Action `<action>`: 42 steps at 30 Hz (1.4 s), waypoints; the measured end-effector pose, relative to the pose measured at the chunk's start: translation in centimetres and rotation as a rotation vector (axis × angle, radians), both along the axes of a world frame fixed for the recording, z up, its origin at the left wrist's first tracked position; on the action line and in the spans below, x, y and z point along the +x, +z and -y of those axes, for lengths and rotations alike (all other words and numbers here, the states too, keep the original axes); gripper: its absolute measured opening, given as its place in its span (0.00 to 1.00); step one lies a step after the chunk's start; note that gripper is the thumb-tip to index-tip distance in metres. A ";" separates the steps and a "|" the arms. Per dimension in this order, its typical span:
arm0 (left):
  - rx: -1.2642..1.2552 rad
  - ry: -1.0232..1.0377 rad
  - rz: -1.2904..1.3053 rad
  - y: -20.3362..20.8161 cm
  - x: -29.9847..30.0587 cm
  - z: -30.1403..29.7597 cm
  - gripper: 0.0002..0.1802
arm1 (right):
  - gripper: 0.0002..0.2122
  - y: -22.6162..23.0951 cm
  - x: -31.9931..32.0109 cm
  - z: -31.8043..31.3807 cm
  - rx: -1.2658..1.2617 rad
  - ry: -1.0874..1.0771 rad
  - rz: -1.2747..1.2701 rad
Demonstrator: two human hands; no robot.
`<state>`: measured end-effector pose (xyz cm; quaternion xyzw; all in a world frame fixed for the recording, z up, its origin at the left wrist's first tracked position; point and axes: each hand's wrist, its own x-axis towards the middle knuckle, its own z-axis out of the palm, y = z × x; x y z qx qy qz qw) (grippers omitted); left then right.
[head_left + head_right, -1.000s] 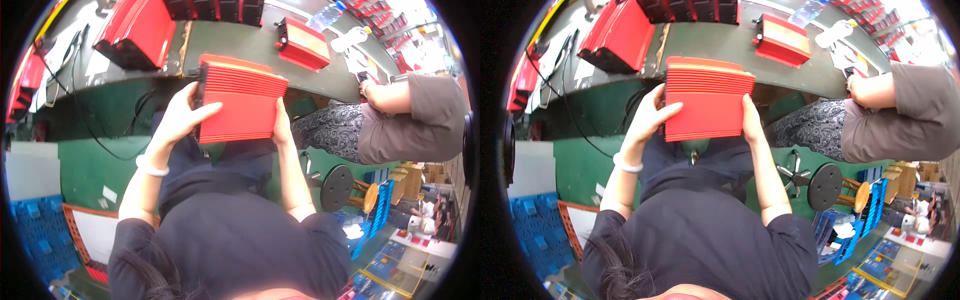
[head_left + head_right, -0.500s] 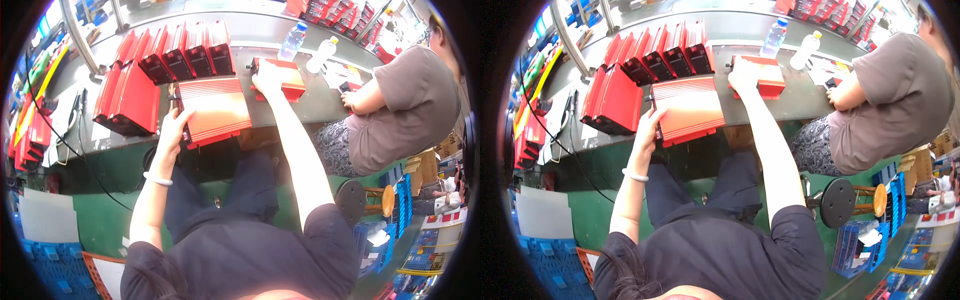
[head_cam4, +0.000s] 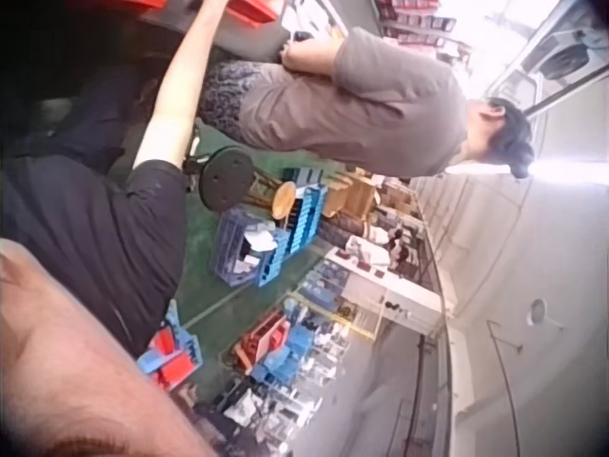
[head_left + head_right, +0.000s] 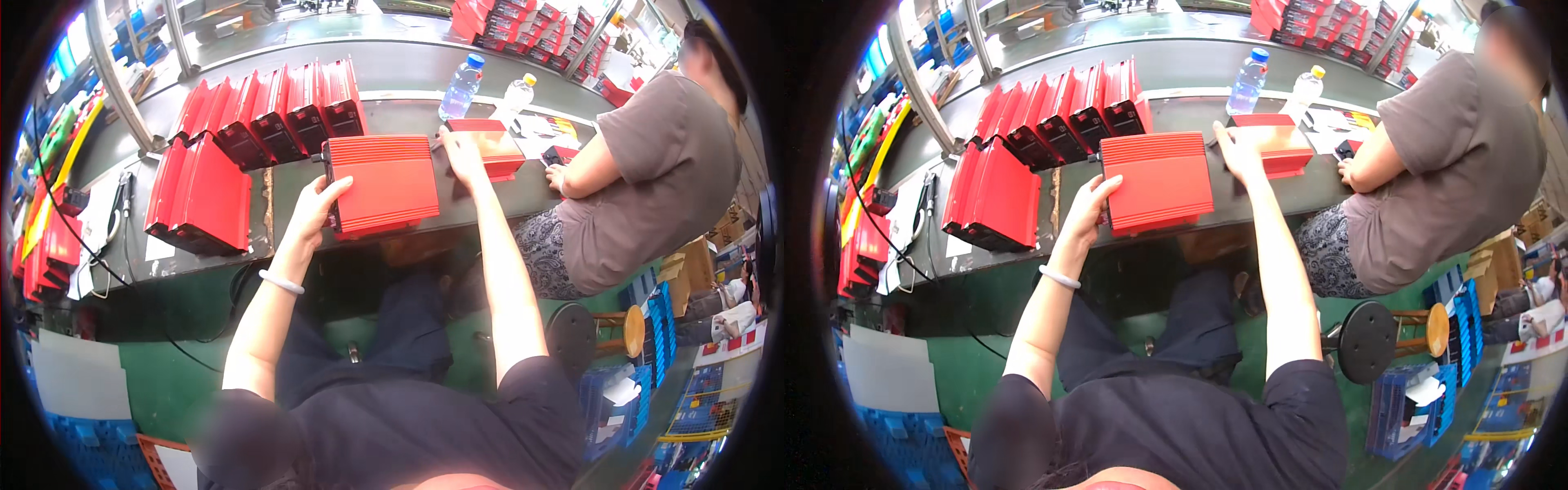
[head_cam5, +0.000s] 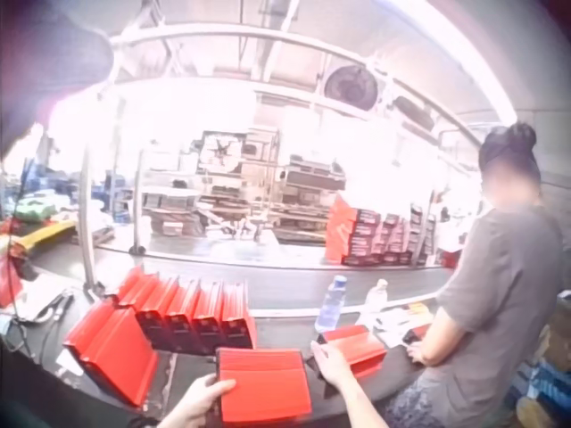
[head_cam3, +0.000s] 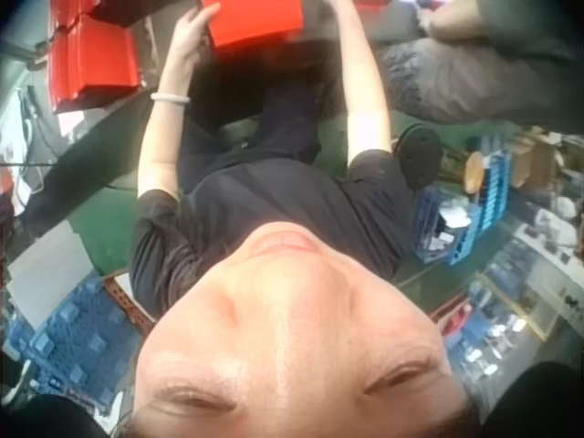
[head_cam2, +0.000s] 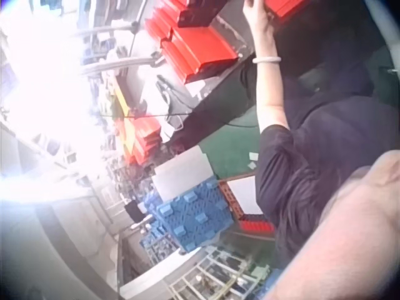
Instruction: Cleaning and inspecting red power inverter housings using a cloth and an air duster gun on an assembly line.
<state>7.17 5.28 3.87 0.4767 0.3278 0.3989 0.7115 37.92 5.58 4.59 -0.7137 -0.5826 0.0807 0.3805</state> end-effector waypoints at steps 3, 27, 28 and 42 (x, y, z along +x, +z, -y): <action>0.011 -0.023 0.091 -1.0 -0.4 -0.9 0.25 | 0.21 2.5 -5.7 4.3 -0.157 0.258 -0.773; 1.021 0.814 -0.364 0.2 -7.4 6.7 0.27 | 0.31 -4.8 -8.1 1.8 0.650 -0.367 0.257; 1.074 0.906 -0.449 0.9 -8.6 7.1 0.27 | 0.33 -4.8 -8.2 1.9 0.643 -0.428 0.287; 0.658 1.144 -0.357 -6.0 -14.8 4.8 0.26 | 0.19 -0.6 -29.7 3.8 0.315 0.566 -0.093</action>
